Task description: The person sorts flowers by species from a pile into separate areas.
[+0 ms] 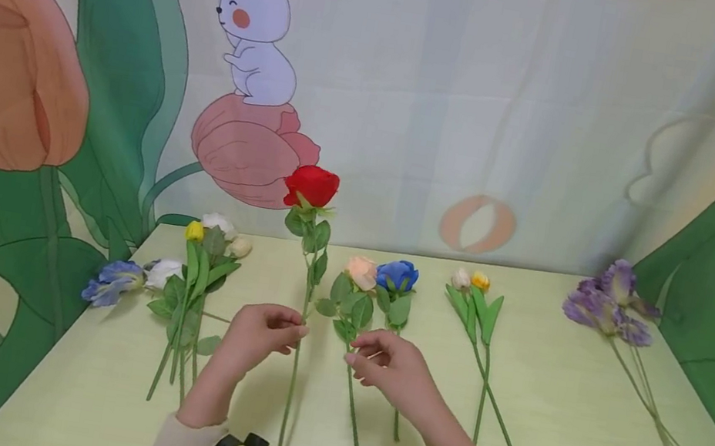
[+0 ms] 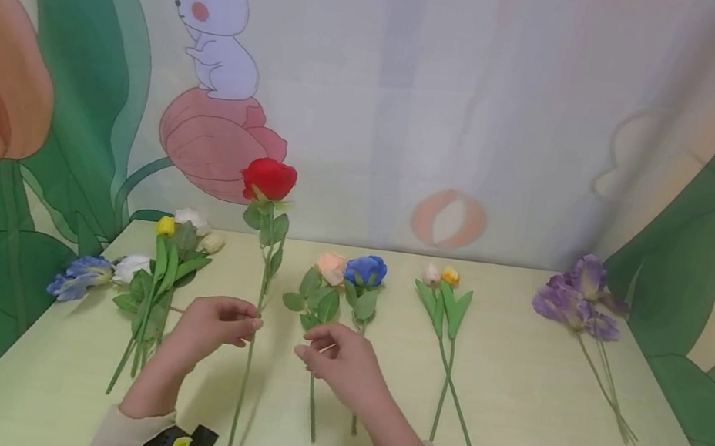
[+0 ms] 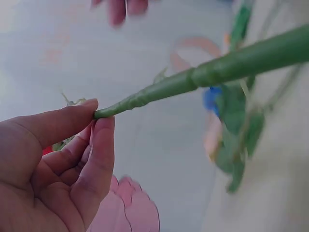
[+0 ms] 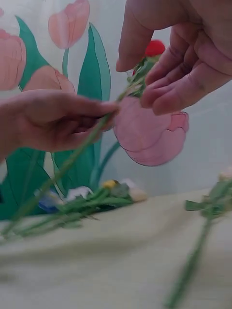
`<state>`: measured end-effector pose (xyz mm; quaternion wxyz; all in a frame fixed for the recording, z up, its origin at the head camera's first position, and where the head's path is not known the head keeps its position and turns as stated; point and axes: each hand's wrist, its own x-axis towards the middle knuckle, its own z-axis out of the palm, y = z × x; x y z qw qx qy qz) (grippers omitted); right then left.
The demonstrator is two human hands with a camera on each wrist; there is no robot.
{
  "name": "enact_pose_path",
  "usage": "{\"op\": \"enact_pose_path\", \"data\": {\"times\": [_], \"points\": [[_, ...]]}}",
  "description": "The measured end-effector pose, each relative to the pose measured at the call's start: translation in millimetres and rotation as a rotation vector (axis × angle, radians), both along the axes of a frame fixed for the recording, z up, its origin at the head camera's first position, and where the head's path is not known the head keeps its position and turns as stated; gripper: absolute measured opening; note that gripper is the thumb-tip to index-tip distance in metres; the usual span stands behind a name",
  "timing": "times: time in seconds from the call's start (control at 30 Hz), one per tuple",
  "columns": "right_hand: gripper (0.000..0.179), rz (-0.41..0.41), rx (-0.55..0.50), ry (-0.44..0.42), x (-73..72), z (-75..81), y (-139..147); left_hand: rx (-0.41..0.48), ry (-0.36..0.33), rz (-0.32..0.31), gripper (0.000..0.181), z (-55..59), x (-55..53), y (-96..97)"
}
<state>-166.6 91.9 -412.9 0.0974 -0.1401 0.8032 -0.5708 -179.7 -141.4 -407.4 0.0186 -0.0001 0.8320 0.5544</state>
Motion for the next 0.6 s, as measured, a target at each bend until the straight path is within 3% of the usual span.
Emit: {"op": "enact_pose_path", "data": {"times": [0.13,0.27,0.4,0.6], "points": [[0.034,0.002,-0.059,-0.038,5.0,0.8,-15.4,0.116,0.036,0.017,0.018,5.8,5.1,29.1],[0.032,-0.013,-0.093,-0.052,7.5,0.3,-20.2,0.171,0.051,0.031,0.019,8.9,8.2,45.8],[0.024,-0.049,-0.088,-0.052,6.6,-0.9,-20.6,0.198,0.056,0.032,0.020,9.5,10.0,53.4],[0.020,-0.075,-0.076,-0.065,7.0,-3.9,-22.5,0.218,0.049,0.045,0.020,1.7,10.6,55.3]]}}
